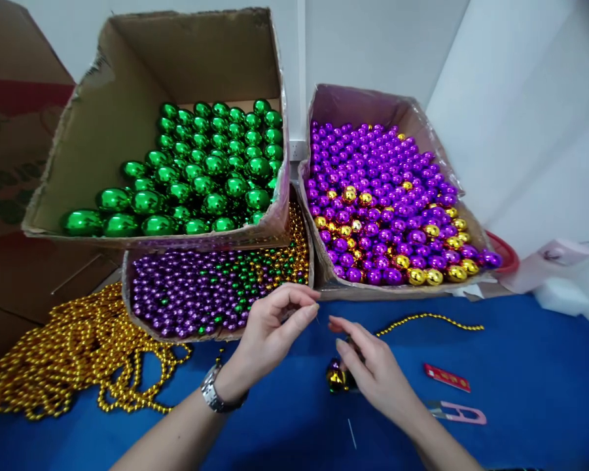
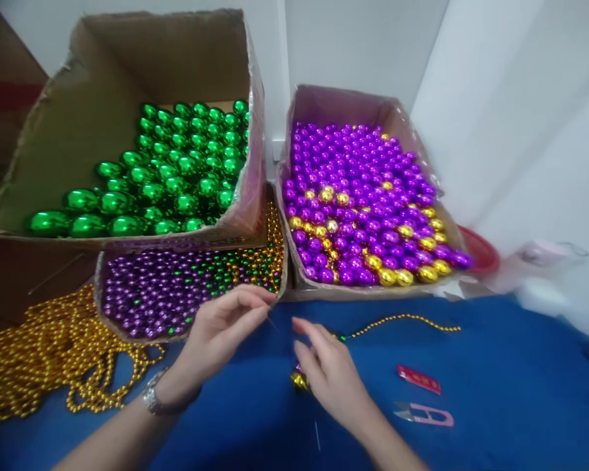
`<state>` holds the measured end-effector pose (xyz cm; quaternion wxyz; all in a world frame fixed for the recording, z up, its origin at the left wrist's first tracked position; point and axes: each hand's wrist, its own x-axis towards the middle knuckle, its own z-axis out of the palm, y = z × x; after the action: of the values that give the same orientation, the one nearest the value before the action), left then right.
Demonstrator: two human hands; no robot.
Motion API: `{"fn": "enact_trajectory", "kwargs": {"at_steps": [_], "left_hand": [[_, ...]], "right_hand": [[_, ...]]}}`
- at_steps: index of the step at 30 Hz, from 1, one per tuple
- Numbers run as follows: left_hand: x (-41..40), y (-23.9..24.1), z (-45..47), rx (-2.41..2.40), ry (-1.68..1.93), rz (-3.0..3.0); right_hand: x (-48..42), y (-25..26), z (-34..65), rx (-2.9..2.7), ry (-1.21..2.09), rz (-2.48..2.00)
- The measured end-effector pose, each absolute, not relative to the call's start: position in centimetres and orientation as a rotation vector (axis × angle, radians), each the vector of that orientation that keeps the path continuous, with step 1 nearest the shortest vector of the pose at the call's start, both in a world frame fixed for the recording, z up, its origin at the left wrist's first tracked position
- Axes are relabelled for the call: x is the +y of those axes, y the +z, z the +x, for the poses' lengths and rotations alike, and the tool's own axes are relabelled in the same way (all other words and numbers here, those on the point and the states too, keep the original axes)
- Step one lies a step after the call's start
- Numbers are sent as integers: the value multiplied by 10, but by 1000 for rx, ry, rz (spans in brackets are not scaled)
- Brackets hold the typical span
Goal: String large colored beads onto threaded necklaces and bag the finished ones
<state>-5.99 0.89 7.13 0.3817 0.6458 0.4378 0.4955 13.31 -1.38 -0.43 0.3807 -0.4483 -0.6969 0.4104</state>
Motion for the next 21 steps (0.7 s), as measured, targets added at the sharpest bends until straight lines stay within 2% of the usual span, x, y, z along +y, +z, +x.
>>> {"fn": "enact_trajectory", "kwargs": {"at_steps": [4, 8, 11, 15, 21], "left_hand": [[11, 83, -55, 1078, 1428, 1579], [12, 66, -56, 1028, 1523, 1352], [12, 39, -47, 933, 1300, 1361], [17, 3, -22, 789, 838, 1758], [30, -12, -10, 888, 788, 2034]], "right_hand": [[-8, 14, 127, -1955, 980, -1044], [0, 20, 134, -1996, 799, -1113], [6, 28, 136, -1931, 781, -1163], [7, 42, 127, -1765, 922, -1085], [-2, 75, 155, -1398, 933, -886]]}}
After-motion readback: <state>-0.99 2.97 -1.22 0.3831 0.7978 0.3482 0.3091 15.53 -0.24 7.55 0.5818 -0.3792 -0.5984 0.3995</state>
